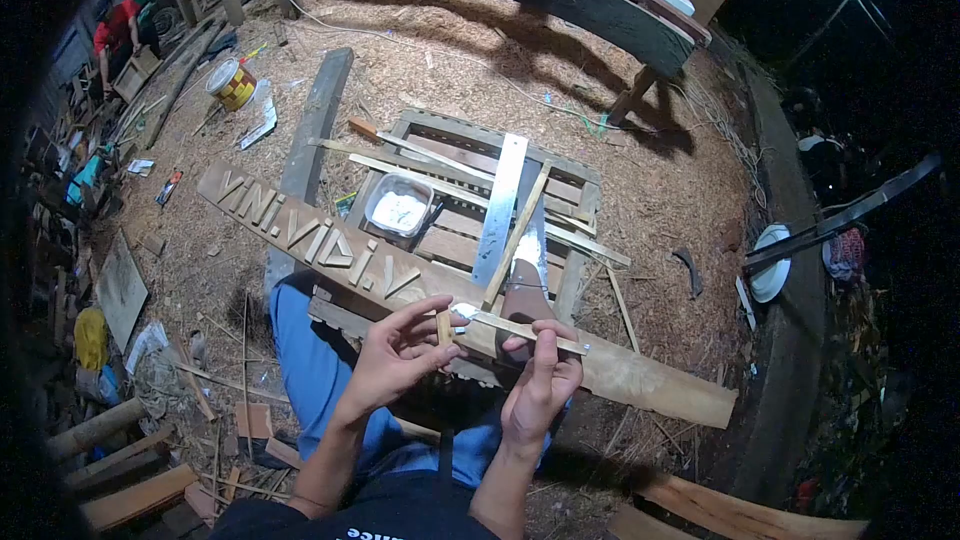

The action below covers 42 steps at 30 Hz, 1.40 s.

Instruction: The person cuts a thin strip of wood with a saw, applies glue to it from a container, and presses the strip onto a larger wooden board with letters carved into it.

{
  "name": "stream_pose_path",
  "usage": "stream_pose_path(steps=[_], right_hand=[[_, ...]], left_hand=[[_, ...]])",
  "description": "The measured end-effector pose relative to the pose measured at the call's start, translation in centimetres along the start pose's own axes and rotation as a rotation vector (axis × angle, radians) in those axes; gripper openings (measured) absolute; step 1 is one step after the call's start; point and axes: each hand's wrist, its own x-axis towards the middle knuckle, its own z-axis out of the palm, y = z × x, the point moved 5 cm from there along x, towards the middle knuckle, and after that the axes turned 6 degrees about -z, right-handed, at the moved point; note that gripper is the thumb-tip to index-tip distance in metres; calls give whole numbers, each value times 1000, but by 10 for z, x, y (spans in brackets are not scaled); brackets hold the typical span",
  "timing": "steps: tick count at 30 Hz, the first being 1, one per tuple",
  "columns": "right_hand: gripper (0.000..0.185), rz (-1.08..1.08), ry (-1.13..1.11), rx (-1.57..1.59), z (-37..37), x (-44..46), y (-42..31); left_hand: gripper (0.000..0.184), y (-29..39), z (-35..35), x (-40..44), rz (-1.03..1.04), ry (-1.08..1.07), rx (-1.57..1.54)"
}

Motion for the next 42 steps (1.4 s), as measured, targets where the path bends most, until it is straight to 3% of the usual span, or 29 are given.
stream_pose_path(steps=[18,30,42], right_hand=[[19,12,-99,-47,5,-7,-11],[20,-8,-69,-50,6,-4,-15],[22,-23,-102,-80,4,-4,-16]], left_hand=[[70,31,14,-15,76,-86,172],[68,43,17,-19,-13,-182,128],[66,36,12,-16,166,-29,268]])
